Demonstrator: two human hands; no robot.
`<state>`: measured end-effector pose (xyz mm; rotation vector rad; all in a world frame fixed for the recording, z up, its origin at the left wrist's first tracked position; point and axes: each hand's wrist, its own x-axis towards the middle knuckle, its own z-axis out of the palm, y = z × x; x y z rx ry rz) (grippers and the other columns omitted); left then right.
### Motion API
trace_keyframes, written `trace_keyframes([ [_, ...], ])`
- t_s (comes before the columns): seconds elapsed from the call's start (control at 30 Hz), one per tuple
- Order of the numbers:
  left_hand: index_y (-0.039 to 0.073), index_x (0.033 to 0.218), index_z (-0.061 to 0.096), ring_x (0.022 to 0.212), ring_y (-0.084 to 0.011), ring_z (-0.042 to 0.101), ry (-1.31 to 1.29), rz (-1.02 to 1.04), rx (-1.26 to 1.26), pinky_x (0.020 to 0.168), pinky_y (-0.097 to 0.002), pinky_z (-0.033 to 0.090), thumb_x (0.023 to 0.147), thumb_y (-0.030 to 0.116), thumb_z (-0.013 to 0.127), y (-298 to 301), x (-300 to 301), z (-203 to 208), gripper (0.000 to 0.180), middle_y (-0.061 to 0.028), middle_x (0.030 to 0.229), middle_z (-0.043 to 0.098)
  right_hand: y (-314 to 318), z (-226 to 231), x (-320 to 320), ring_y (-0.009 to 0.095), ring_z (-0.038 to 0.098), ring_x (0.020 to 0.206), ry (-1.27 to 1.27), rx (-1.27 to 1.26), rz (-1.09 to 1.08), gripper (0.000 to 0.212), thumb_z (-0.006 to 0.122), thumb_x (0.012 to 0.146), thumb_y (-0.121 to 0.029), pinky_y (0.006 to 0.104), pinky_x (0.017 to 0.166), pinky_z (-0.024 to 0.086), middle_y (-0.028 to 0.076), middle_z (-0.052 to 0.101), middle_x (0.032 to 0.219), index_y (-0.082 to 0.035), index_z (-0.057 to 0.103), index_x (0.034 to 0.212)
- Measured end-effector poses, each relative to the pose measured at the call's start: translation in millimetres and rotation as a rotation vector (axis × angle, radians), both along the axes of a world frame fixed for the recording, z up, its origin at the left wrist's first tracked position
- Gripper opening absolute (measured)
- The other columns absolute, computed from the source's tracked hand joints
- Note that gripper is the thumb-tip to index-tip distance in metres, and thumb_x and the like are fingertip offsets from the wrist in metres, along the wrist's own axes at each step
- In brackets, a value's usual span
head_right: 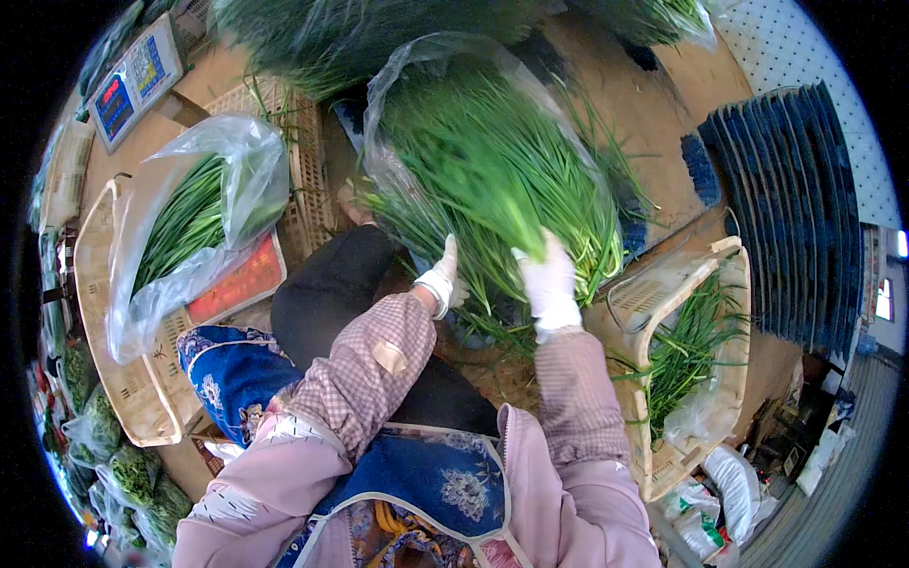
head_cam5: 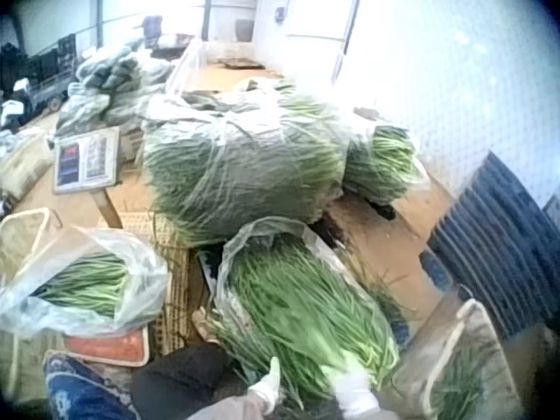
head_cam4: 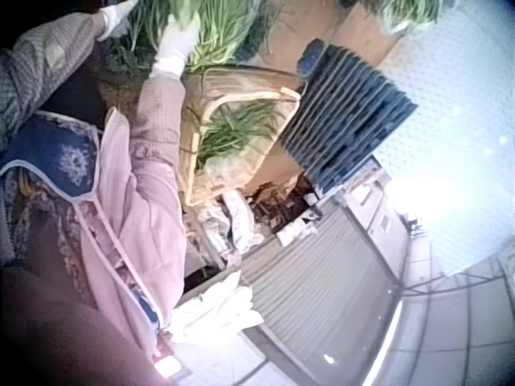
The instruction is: The person sorts a bunch of green onions by hand, weighs them on a digital scale, and places them into a clear plastic bag.
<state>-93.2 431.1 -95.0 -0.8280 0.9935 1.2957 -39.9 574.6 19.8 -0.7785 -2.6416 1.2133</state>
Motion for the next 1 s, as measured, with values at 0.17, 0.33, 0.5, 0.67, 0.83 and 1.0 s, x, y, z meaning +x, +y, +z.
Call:
trace_keyframes([
  [0.17, 0.005, 0.141, 0.005, 0.132, -0.0438, 0.01, 0.052, -0.018, 0.158, 0.107, -0.0482, 0.01, 0.066, 0.076, 0.048, 2, -7, 9, 0.113, -0.0289, 0.143, 0.01, 17, 30, 24, 0.009, 0.057, 0.07, -0.039, -1.122, -0.253, 0.035, 0.053, 0.087, -0.011, 0.0173, 0.054, 0.047, 0.007, 0.059, 0.099, 0.001, 0.047, 0.118],
  [0.33, -0.003, 0.133, 0.012, 0.121, -0.0428, 0.037, 0.252, -0.071, 0.003, 0.101, -0.0479, 0.027, 0.069, 0.041, 0.074, 9, -5, 34, 0.1, -0.0253, 0.136, 0.031, 5, 4, 43, 0.004, 0.049, 0.053, 0.083, -1.913, -0.478, 0.035, 0.042, 0.093, -0.02, 0.0145, 0.038, 0.037, 0.009, 0.06, 0.099, 0.0, 0.041, 0.122],
  [0.5, -0.003, 0.114, 0.049, 0.103, -0.0317, 0.055, 0.27, 0.024, 0.092, 0.093, -0.0448, 0.036, 0.076, 0.028, 0.071, 9, -4, 22, 0.054, -0.0172, 0.11, 0.057, -7, -3, 42, 0.01, 0.058, 0.068, 0.036, -1.815, -0.482, 0.036, 0.042, 0.093, -0.025, 0.0162, 0.045, 0.043, 0.014, 0.058, 0.11, -0.004, 0.043, 0.123],
  [0.67, 0.002, 0.105, 0.059, 0.09, -0.024, 0.061, 0.144, -0.047, 0.091, 0.078, -0.0357, 0.049, 0.083, 0.019, 0.063, 0, -9, 29, 0.028, -0.0147, 0.105, 0.06, -5, 5, 41, 0.012, 0.059, 0.071, 0.006, -1.793, -0.524, 0.05, 0.041, 0.093, -0.039, 0.0158, 0.048, 0.044, 0.014, 0.056, 0.115, -0.002, 0.04, 0.128],
  [0.83, 0.004, 0.103, 0.059, 0.089, -0.023, 0.061, 0.128, 0.02, 0.029, 0.078, -0.0373, 0.05, 0.084, 0.015, 0.06, -15, -6, 34, 0.021, -0.0112, 0.101, 0.061, 9, -8, 48, 0.001, 0.042, 0.05, 0.078, -1.891, -0.437, 0.049, 0.044, 0.093, -0.035, 0.0131, 0.039, 0.034, 0.006, 0.06, 0.102, 0.0, 0.039, 0.128],
  [1.0, 0.001, 0.108, 0.053, 0.095, -0.0273, 0.059, 0.073, 0.261, 0.06, 0.085, -0.0427, 0.046, 0.086, 0.011, 0.055, -23, -8, 52, 0.024, -0.0122, 0.107, 0.057, 4, -6, 49, 0.001, 0.037, 0.05, 0.066, -1.902, -0.277, 0.043, 0.047, 0.093, -0.028, 0.0146, 0.043, 0.033, -0.004, 0.052, 0.077, 0.0, 0.043, 0.125],
])
